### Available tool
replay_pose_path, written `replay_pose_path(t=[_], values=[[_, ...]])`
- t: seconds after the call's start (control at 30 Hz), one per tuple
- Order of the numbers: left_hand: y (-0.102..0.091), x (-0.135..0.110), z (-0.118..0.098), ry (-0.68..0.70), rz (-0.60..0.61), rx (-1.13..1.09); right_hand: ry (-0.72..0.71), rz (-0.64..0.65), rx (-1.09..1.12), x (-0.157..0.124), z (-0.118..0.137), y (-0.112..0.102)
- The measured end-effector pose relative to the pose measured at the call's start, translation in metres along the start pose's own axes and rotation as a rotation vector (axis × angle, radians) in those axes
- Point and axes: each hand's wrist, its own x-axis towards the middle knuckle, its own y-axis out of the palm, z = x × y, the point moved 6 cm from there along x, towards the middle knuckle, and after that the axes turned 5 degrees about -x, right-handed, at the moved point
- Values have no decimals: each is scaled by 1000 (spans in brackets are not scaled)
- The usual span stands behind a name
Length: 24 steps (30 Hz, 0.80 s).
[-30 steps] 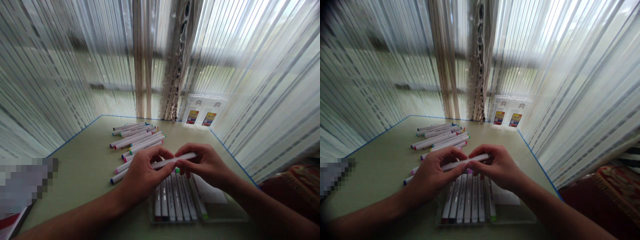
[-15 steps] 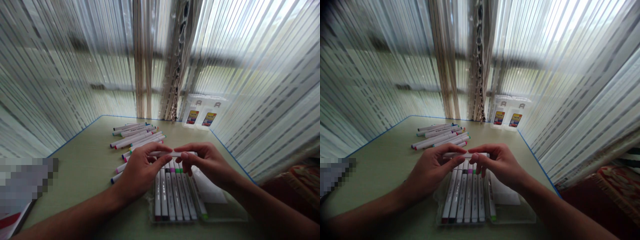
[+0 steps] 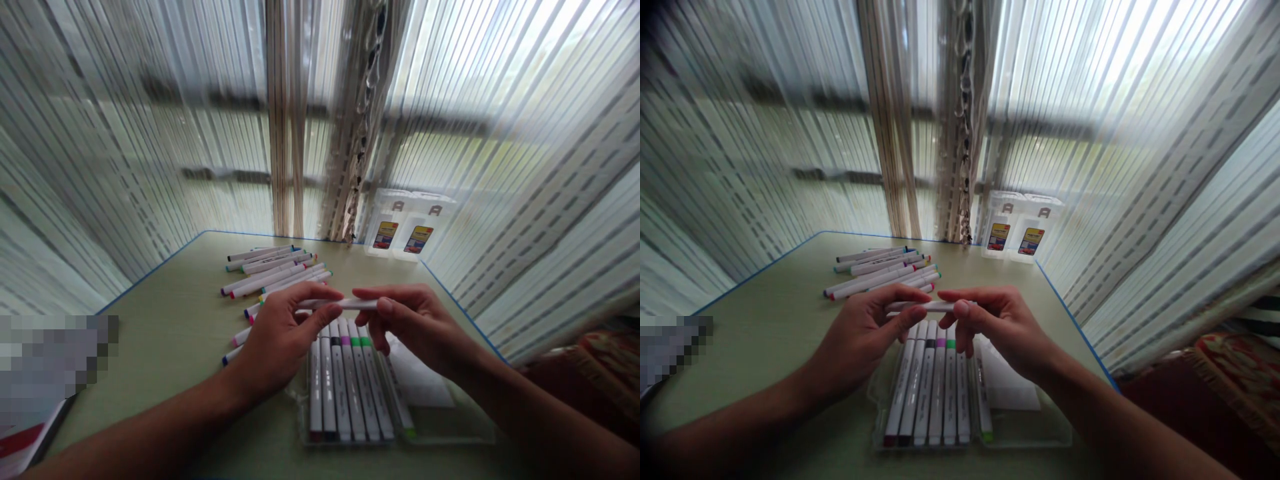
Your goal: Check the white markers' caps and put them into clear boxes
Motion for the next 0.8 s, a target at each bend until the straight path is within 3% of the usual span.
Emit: replay_pose_path(t=[0.33, 0.8], values=[[-4, 0, 1, -20, -24, -1, 4, -116, 76, 3, 7, -3], [-7, 2, 2, -27, -71, -169, 2, -362, 111, 5, 6, -23]])
